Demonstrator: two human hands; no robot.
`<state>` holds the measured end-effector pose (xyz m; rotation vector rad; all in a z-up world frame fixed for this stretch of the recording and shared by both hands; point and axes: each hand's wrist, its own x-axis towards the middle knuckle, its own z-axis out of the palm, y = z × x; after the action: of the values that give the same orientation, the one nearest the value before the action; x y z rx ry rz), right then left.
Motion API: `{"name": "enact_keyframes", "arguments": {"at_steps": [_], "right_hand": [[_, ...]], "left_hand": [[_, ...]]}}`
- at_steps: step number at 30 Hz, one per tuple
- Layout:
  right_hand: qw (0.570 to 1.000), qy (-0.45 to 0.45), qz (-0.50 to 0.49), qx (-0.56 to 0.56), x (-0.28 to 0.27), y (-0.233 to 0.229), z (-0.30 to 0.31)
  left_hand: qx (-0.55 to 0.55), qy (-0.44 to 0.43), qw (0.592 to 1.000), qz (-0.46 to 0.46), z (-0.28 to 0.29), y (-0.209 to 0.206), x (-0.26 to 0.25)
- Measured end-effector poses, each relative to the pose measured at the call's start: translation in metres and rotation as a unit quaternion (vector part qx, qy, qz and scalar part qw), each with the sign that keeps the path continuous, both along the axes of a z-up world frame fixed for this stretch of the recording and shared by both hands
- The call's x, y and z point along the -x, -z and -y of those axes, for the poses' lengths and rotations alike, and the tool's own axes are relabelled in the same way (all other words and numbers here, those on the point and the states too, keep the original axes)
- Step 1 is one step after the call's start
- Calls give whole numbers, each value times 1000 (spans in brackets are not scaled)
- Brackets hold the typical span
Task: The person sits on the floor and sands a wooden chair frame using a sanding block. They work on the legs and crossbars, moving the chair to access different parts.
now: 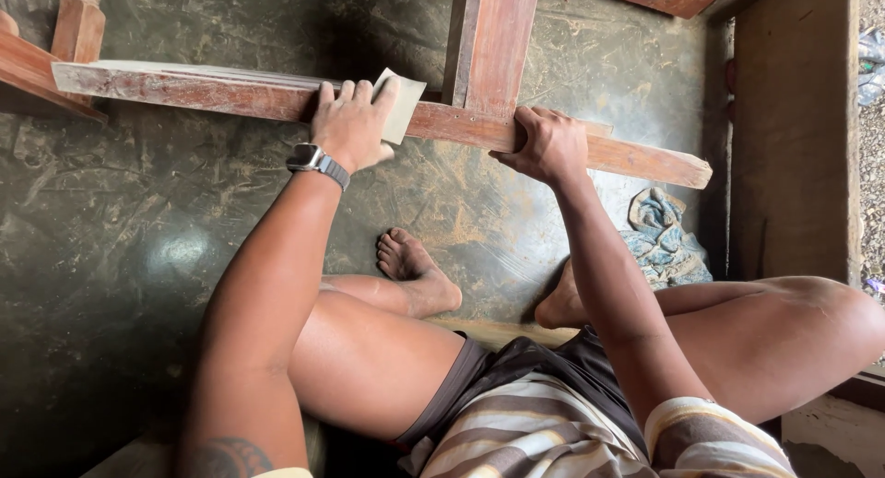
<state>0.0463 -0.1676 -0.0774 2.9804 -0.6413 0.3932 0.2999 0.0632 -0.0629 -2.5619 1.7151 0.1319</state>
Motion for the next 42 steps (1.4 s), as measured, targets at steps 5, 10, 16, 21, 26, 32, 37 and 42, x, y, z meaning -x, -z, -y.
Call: {"name": "enact_keyframes", "arguments": {"at_steps": [5, 10, 16, 21, 26, 32, 37, 42], "right_hand": [[1000, -12, 1, -20, 4, 0, -3], [1000, -3, 11, -20, 13, 4, -7], [1000, 3, -9, -12, 32, 0, -8], [998, -3, -29, -50, 35, -27, -23], [998, -5, -36, -51, 41, -28, -30], [996, -3, -57, -75, 54, -38, -42], [990, -4, -98, -103, 66, -48, -46], [986, -1, -123, -112, 67, -54, -43]], "left_hand": [[16, 35, 999, 34, 9, 34, -20], [-8, 54, 997, 54, 4, 30, -7], [-37, 65, 997, 35, -9, 4, 15], [-51, 56, 997, 14, -13, 1, 14], [-77, 42, 996, -4, -17, -8, 22], [-101, 58, 993, -27, -30, -29, 40], [-138, 58, 987, -56, -39, -36, 56], [-151, 66, 984, -75, -40, -35, 56]]}}
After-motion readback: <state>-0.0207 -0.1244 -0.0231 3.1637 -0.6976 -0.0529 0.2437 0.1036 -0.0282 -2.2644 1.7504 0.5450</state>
